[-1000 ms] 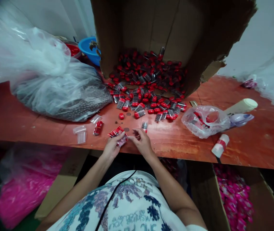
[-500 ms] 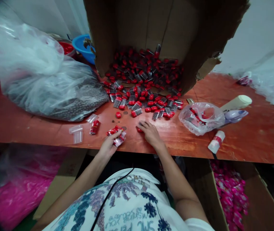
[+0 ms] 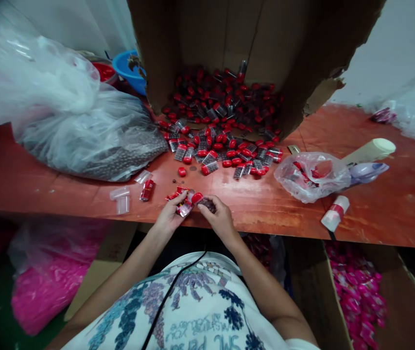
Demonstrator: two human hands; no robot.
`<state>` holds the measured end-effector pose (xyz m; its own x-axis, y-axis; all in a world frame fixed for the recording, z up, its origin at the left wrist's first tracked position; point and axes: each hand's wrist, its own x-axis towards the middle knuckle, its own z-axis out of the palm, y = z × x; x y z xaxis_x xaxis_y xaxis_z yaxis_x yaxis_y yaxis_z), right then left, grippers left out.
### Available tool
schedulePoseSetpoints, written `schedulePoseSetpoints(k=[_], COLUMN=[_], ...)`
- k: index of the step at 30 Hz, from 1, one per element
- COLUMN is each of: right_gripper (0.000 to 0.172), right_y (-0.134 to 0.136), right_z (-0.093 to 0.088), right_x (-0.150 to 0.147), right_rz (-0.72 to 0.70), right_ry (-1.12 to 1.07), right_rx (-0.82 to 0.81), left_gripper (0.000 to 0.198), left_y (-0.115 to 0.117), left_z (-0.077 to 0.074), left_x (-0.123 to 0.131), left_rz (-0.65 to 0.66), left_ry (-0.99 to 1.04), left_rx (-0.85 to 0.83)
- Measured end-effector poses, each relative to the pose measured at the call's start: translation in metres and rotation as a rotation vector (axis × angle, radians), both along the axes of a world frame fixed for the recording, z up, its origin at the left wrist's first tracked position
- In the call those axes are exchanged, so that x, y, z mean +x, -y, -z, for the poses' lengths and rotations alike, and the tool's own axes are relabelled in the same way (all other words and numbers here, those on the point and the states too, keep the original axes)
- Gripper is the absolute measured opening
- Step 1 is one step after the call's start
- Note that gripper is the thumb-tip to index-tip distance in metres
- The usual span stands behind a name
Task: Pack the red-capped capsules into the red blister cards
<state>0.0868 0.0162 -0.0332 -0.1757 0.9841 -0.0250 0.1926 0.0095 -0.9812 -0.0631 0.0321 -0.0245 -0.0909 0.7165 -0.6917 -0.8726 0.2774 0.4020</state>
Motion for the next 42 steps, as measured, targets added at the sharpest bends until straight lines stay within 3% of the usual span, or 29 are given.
schedulePoseSetpoints(k=[3, 9, 19, 24, 28, 30, 34, 36, 42], right_gripper=[0.034, 0.033, 0.033, 0.034, 0.025, 0.024, 0.029, 0.031, 0.028], right_y=[0.0, -0.001, -0.001, 0.003, 0.006, 0.007, 0.006, 0.005, 0.004], right_z=[0.003, -0.001, -0.012, -0.01, -0.017, -0.02, -0.019, -0.018, -0.019], right_x=[-0.003, 0.001, 0.008, 0.004, 0.003, 0.004, 0.004, 0.004, 0.005], right_rz=[0.048, -0.037, -0.086, -0.055, 0.001, 0.006, -0.02, -0.014, 0.025], right_ry=[-0.001, -0.015, 0.04, -0.111, -0.003, 0.009, -0.167, -0.215, -0.103], right_rx=[-0.006, -0.009, 0.107, -0.107, 0.079, 0.096, -0.165, -0.212, 0.014], left_gripper=[0.006, 0.016, 0.028, 0.031, 0.033, 0.031, 0.03, 0.03, 0.025], left_y=[0.002, 0.01, 0.021, 0.02, 0.021, 0.023, 0.024, 0.023, 0.021], left_z=[-0.003, -0.005, -0.01, -0.012, -0.01, -0.01, -0.012, -0.014, -0.014], left_x=[0.004, 0.006, 0.006, 0.0, 0.001, 0.001, 0.0, -0.001, 0.005], left_rz=[-0.004, -0.03, 0.134, 0.241, 0.199, 0.18, 0.264, 0.276, 0.182], left_ry=[-0.063, -0.21, -0.527, -0.513, -0.502, -0.502, -0.473, -0.464, -0.527], left_rx=[0.023, 0.166, 0.386, 0.362, 0.352, 0.355, 0.394, 0.41, 0.396])
